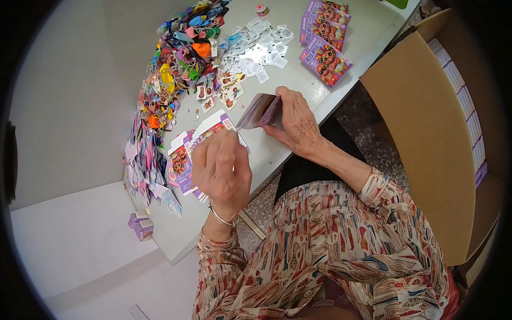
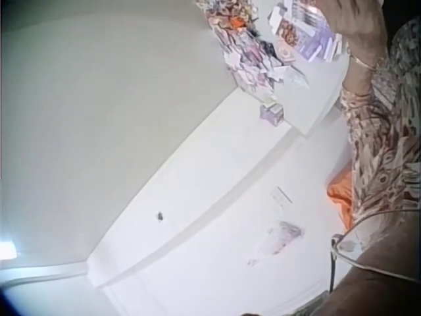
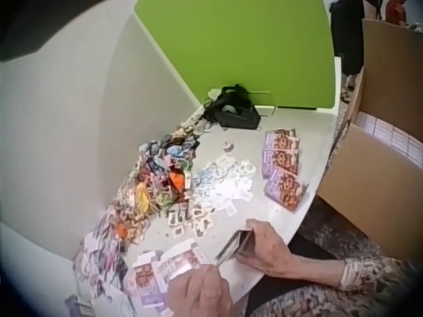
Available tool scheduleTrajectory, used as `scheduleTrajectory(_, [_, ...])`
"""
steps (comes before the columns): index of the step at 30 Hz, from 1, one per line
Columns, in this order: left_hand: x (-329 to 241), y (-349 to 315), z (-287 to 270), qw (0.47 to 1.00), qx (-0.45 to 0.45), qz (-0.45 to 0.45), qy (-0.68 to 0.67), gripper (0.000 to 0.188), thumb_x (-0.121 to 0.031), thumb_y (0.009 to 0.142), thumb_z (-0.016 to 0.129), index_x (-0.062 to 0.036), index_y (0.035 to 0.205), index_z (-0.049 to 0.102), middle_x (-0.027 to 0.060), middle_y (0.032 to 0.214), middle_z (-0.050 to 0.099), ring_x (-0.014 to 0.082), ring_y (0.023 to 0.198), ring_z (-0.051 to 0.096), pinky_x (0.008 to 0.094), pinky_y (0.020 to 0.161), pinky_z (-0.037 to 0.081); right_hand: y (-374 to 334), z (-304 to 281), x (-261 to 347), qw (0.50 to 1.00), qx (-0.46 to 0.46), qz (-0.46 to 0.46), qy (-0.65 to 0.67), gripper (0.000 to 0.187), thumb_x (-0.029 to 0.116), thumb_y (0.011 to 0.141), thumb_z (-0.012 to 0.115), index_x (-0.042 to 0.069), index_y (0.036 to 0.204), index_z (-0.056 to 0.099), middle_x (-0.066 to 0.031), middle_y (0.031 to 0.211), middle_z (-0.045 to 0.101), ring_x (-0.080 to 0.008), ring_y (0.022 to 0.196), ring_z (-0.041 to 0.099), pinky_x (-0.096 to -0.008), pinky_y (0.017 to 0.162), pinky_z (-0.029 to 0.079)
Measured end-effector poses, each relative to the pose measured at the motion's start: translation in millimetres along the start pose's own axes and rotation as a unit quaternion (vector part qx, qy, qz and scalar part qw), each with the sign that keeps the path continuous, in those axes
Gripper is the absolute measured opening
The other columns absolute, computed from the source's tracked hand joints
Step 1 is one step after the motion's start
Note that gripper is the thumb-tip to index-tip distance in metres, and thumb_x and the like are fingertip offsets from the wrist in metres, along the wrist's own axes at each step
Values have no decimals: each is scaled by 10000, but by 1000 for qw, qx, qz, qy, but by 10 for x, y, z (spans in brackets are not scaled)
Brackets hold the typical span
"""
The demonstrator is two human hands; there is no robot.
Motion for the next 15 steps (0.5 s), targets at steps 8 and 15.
scheduleTrajectory(8, [94,45,339,988,118,-37,90,243,-21,725,652,-31,966,625,74,1073,599,282,1011,526,411,866,390,47,-6,82,998,-28,-37,-31,785,156,663,810,-47,1276,363,-214,1089,513,-384,1005,508,-441,881,423])
scheduleTrajectory(15, [122,92,357,969,199,-46,139,232,-88,744,665,-43,970,640,161,1232,482,345,1215,371,522,985,226,94,0,74,998,-25,-28,-56,760,182,685,793,-62,1271,374,-207,1063,525,-371,977,507,-439,862,426])
Point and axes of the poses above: each hand's wrist, its own y-axis towards the middle knuckle, its own z-axis out of the palm, x = y × z, the point moved 3 cm from there along y, towards the middle knuckle
